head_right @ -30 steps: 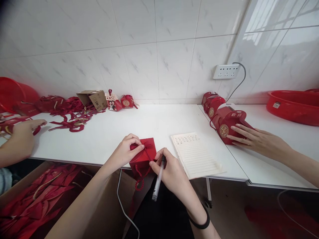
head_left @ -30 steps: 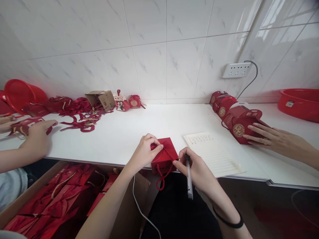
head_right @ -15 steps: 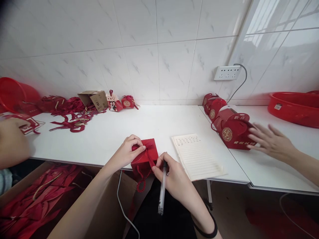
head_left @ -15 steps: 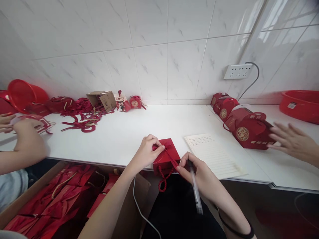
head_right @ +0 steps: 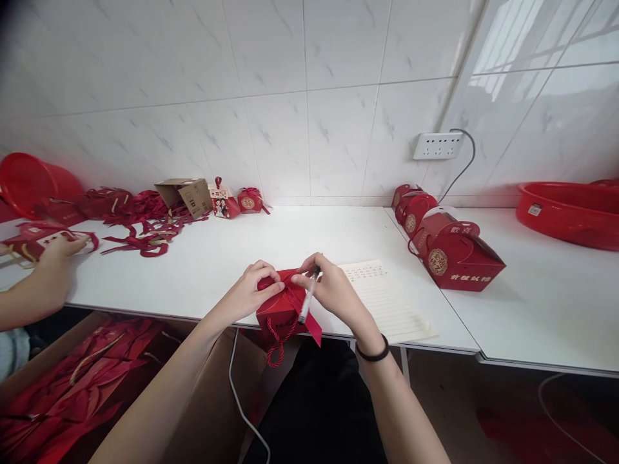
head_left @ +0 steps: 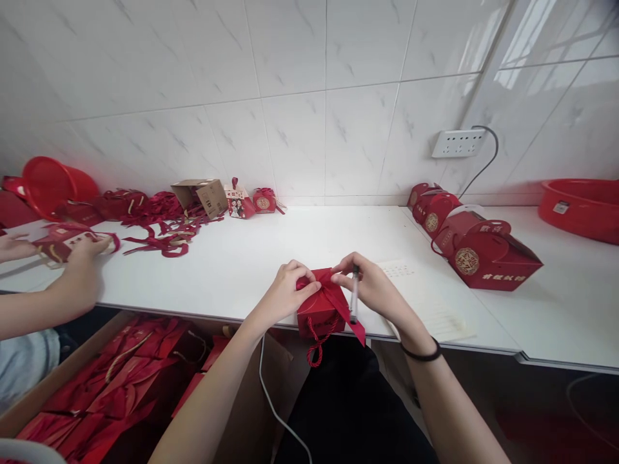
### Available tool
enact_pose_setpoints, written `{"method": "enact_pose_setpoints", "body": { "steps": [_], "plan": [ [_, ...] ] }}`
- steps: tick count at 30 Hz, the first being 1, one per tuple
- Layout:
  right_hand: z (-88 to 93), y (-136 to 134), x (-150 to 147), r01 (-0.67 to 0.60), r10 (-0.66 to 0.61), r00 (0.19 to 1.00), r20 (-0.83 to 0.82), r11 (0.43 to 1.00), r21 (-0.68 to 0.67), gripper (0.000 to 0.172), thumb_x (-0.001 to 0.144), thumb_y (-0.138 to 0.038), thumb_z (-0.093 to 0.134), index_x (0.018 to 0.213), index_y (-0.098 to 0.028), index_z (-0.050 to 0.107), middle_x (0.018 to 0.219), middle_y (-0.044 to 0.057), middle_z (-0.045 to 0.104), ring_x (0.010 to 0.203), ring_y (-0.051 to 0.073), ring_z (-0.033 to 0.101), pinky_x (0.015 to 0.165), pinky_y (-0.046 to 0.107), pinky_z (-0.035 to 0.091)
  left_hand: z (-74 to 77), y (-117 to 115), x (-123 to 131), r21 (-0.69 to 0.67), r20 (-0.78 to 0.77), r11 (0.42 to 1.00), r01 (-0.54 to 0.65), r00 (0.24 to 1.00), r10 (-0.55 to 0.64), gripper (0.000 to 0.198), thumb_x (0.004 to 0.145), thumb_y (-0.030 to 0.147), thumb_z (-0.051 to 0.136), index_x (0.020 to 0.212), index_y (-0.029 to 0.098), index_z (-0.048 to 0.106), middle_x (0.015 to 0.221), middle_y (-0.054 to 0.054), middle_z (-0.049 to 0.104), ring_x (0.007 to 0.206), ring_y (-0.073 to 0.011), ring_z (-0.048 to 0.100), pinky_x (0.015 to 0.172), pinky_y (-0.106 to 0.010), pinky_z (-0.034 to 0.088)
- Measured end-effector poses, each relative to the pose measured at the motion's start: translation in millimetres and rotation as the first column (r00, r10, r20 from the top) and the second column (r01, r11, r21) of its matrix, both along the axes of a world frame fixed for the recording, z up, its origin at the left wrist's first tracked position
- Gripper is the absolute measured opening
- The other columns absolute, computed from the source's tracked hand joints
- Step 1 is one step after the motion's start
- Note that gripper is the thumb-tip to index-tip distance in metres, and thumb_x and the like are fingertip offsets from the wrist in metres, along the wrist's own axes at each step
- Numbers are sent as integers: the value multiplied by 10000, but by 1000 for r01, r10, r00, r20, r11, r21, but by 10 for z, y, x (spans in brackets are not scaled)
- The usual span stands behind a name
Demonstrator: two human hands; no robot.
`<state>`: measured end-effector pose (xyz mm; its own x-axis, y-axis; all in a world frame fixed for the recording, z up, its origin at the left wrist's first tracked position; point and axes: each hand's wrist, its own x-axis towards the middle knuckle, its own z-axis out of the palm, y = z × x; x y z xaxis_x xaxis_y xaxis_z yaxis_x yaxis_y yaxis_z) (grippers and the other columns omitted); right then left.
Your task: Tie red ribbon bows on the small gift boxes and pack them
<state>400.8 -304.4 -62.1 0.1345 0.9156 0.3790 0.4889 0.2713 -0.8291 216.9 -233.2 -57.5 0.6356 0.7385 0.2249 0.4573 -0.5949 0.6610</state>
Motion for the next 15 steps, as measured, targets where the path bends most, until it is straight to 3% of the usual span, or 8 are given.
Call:
{"method": "enact_pose_setpoints", "body": {
  "steps": [3,7,9,11,15],
  "plan": [
    [-86,119,-105,-34,34,999,-37,999,-5,180,766,-349,618,786,-200,520,765,-6,578,721,151,531,680,292,406,-55,-40,-10,-19,128,999,-39,991,41,180,816,389,532,868,224,581,993,-28,556,1029,-198,492,913,-348,391],
    [-149,117,-140,-46,42,982,-182,999,-21,169,747,-325,606,775,-185,515,708,-17,539,668,136,500,634,278,391,-185,-106,-85,-101,377,962,-253,885,272,254,830,385,484,1006,205,516,1120,-67,525,1058,-185,501,888,-322,406],
    [-157,95,-142,-71,60,966,-250,997,-34,190,734,-339,616,778,-182,517,682,-23,526,644,130,488,609,270,379,-240,-124,-149,-195,379,939,-283,862,338,270,821,419,480,962,192,515,1045,-65,549,979,-184,530,823,-308,421],
    [-153,76,-150,-89,71,948,-312,995,-44,217,723,-362,629,771,-182,517,654,-30,516,621,125,477,595,266,369,-268,-134,-209,-263,329,933,-245,886,326,279,812,458,479,860,186,522,883,-32,564,841,-167,543,737,-281,421],
    [-136,57,-182,-102,74,924,-375,993,-55,251,708,-396,643,759,-183,519,614,-38,493,587,120,455,576,264,353,-253,-144,-263,-239,257,951,-198,931,258,340,821,490,453,670,186,477,631,31,454,618,-123,439,608,-249,361]
  ]
}}
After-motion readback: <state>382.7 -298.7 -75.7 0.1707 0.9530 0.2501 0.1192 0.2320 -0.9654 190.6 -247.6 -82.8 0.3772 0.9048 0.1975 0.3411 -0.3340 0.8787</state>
